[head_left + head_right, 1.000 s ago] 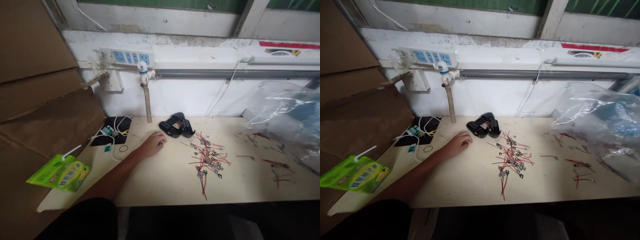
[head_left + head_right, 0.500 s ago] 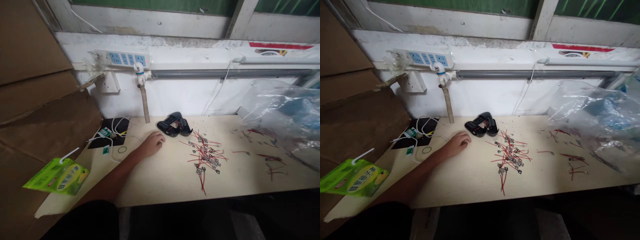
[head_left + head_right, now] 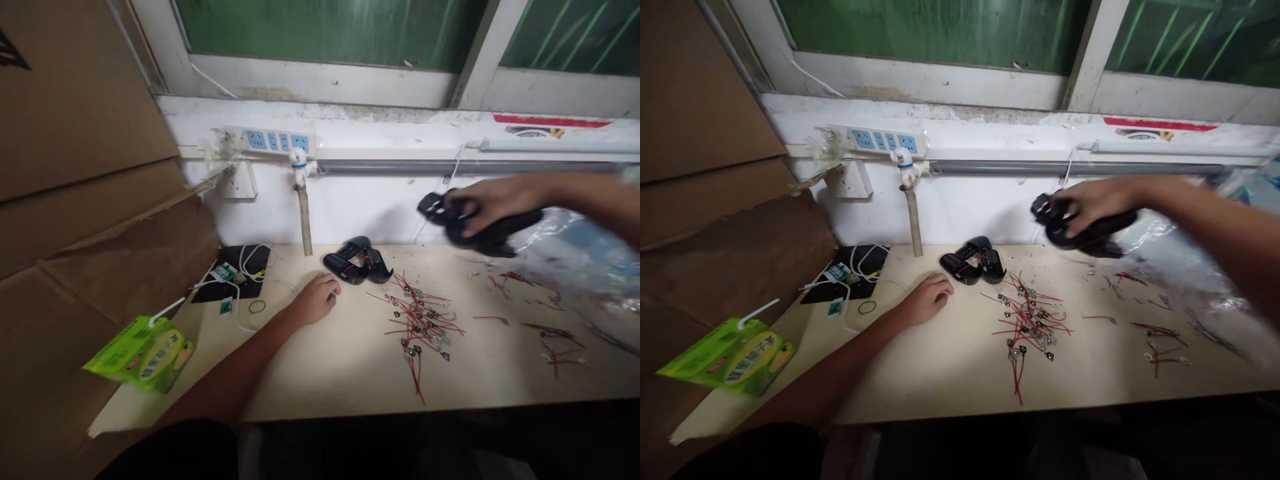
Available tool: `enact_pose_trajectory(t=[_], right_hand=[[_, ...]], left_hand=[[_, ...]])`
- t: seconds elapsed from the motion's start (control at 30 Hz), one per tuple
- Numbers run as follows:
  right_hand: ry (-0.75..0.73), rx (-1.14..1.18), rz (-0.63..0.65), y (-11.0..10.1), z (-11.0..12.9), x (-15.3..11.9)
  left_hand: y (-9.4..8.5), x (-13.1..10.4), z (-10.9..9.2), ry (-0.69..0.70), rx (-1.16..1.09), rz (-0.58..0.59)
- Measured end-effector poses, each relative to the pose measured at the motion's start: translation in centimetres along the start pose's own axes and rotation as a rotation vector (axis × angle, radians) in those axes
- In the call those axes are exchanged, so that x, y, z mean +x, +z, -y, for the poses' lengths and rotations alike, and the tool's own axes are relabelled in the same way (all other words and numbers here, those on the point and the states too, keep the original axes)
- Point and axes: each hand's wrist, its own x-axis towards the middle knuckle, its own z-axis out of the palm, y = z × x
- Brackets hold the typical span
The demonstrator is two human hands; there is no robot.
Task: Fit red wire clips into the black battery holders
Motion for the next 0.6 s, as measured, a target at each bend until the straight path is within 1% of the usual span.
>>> enact_pose_trajectory(t=[0.07, 0.1, 0.17, 0.27, 0.37, 0.47, 0.6], right_hand=[[-0.153, 0.018, 0.301, 1.8, 2.2, 2.7], [-0.223, 0.016, 0.397, 3.0, 3.5, 3.9], [-0.325, -0.008, 0.445, 5.5, 5.7, 5.7], [-0.408, -0.070, 0.431, 8.8, 7.8, 6.4], [-0.455, -0.135, 0.371, 10.9, 8.4, 5.8], [-0.508, -0.148, 0.327, 11.7, 8.4, 5.2], [-0.551, -0.131, 0.220, 11.9, 8.0, 4.5]], left_hand=[[0.1, -0.1, 0.0, 0.004, 0.012, -0.017], [0.1, -0.2, 0.0, 0.005, 0.016, -0.025], [0.1, -0.2, 0.0, 0.007, 0.024, -0.036], [0.1, -0.2, -0.1, 0.011, 0.036, -0.033], [0.0, -0.2, -0.2, 0.006, 0.040, -0.011], [0.0, -0.1, -0.3, -0.005, 0.043, 0.011], [0.0, -0.1, -0.3, -0.014, 0.049, 0.024]])
